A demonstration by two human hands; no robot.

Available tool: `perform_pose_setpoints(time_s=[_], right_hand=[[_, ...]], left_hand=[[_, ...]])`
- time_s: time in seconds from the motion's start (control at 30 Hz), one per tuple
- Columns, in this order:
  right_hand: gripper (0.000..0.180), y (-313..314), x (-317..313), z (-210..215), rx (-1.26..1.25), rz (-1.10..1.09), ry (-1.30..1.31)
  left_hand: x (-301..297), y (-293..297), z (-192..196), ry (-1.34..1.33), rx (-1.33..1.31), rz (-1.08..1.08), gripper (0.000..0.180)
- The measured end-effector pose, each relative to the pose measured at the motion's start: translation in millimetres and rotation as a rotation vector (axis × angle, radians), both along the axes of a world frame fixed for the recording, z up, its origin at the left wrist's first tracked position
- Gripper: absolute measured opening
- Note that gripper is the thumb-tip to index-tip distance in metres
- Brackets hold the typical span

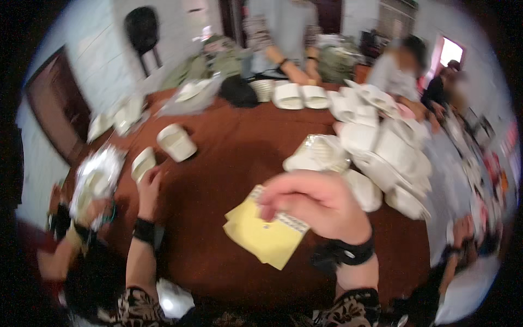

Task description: Peeling size labels from a sticker sheet and applying them to the inside of white sandals.

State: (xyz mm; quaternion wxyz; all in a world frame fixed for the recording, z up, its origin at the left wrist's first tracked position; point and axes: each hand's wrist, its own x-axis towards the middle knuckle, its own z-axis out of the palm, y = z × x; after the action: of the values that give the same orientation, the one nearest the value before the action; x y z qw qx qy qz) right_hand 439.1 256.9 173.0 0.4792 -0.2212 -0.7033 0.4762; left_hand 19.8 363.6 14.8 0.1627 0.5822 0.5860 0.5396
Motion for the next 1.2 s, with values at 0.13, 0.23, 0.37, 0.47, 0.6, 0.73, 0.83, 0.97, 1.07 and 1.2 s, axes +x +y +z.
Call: perform_pose_setpoints(time_s=[0.13, 0.23, 0.37, 0.47, 0.6, 0.73, 0.83, 0.97, 1.07, 1.2], right_hand=[[0.017, -2.1, -16.8, -1.5, 0.072, -0.001, 0.009], [0.017, 3.4, -18.8, -9.7, 0.054, 0.039, 0.019], [0.017, 7.9, -19.8, -15.9, 0.078, 0.04, 0.003], [0.02, 6.2, -18.1, -16.2, 0.083, 0.059, 0.022], [0.023, 1.0, -16.2, -9.0, 0.102, 0.02, -0.023], [0.023, -3.1, -16.5, -5.0, 0.113, 0.019, -0.026], [0.02, -6.2, -13.0, -3.4, 0.122, 0.009, -0.008], [0.018, -7.8, -13.5, 0.5, 0.147, 0.008, -0.002], [0.016, -6.3, -12.2, 3.6, 0.134, 0.008, -0.052], [0.014, -6.2, -8.6, 5.1, 0.129, 0.014, -0.098]], left_hand=[[-63.1, 0.8, -35.2, 0.073, 0.126, 0.273, 0.027], [-77.9, -3.4, -37.7, 0.282, 0.132, 0.419, 0.039], [-61.3, -12.1, -24.7, 0.418, -0.362, 0.588, 0.065], [-49.5, -12.7, -15.6, 0.595, -0.533, 0.549, 0.073], [-45.3, -1.1, -10.6, 0.684, -0.577, 0.529, 0.071], [-50.7, 9.5, -9.2, 0.71, -0.596, 0.517, 0.064], [-51.7, 15.6, -3.5, 0.611, -0.596, 0.545, 0.065], [-98.3, 20.0, -16.1, 0.19, -0.331, 0.424, 0.07], [-89.5, 12.6, -5.6, -0.131, -0.053, 0.243, 0.059], [-38.3, -16.2, 52.3, -0.254, 0.064, 0.104, 0.047]])
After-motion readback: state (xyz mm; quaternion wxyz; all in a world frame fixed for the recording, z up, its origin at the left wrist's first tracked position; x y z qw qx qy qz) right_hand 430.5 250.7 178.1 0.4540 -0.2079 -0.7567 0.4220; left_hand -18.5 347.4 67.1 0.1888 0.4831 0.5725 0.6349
